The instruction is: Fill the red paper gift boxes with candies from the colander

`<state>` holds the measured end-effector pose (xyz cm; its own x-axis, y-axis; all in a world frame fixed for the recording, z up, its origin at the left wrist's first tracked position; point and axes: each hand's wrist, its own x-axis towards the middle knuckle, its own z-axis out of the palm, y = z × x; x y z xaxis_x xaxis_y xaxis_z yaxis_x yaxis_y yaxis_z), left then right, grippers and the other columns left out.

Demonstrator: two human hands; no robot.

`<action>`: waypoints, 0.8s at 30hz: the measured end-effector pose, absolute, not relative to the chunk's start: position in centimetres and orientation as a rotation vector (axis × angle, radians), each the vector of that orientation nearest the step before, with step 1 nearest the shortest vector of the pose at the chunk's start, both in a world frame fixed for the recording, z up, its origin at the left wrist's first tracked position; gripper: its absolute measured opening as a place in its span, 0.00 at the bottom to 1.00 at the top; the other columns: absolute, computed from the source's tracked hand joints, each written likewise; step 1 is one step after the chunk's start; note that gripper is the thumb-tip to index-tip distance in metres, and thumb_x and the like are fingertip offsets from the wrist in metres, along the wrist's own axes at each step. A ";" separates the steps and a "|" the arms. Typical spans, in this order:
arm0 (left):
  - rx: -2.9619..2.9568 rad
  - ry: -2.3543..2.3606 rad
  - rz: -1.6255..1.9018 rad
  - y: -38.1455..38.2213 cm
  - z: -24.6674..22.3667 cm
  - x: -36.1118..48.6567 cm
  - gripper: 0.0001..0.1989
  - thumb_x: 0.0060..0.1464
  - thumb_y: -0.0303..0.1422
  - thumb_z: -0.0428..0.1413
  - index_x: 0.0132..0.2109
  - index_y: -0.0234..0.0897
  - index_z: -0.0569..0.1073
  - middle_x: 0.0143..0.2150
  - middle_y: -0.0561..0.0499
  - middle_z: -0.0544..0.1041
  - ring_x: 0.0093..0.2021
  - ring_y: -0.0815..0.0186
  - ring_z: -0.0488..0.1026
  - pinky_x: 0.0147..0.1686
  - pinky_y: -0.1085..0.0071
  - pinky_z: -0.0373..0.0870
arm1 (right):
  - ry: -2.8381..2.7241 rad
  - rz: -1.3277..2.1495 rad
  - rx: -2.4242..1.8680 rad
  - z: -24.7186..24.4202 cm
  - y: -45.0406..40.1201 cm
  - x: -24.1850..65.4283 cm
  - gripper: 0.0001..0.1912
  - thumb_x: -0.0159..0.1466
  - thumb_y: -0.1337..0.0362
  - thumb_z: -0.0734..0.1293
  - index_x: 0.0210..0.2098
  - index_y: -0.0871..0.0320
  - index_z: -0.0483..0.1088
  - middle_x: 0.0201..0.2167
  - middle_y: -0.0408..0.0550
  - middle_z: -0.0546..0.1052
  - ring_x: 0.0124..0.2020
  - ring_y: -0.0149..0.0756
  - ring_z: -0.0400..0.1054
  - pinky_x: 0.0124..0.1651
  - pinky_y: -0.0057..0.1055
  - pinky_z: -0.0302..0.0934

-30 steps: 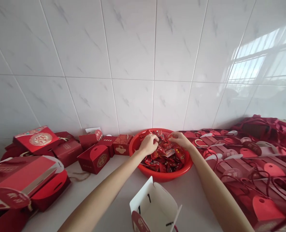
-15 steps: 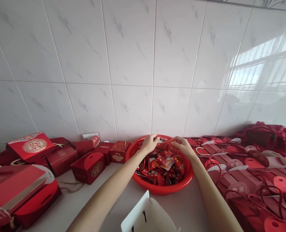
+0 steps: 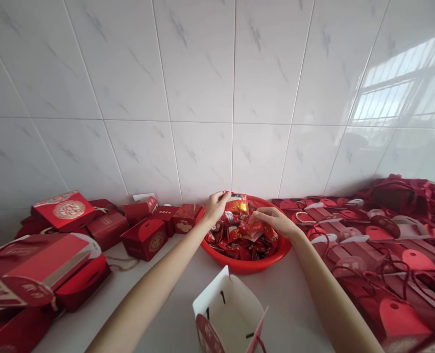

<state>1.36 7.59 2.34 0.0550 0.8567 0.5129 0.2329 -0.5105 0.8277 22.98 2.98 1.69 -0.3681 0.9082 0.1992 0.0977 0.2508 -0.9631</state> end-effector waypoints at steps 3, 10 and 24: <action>1.750 1.052 1.457 6.4 2.5 1.1 0.20 0.57 0.50 0.52 0.29 0.38 0.68 0.26 0.55 0.70 0.29 0.67 0.68 0.31 0.72 0.65 | -1.658 1.233 -0.931 1.8 1.8 21.8 0.24 0.59 0.43 0.71 0.38 0.59 0.80 0.36 0.52 0.83 0.42 0.43 0.77 0.49 0.39 0.70; 1.874 0.891 1.197 5.4 3.2 0.7 0.21 0.59 0.49 0.53 0.42 0.35 0.76 0.41 0.47 0.82 0.42 0.61 0.78 0.46 0.66 0.73 | -1.211 1.127 -0.802 0.6 0.9 19.8 0.20 0.51 0.53 0.77 0.39 0.57 0.77 0.38 0.49 0.82 0.41 0.44 0.78 0.47 0.37 0.71; 2.459 1.398 0.400 9.7 1.9 3.1 0.04 0.50 0.27 0.58 0.31 0.39 0.77 0.35 0.47 0.82 0.41 0.55 0.79 0.43 0.65 0.71 | -0.760 0.955 -0.764 -0.8 2.3 22.4 0.14 0.46 0.64 0.68 0.19 0.52 0.55 0.17 0.38 0.65 0.20 0.30 0.61 0.25 0.29 0.63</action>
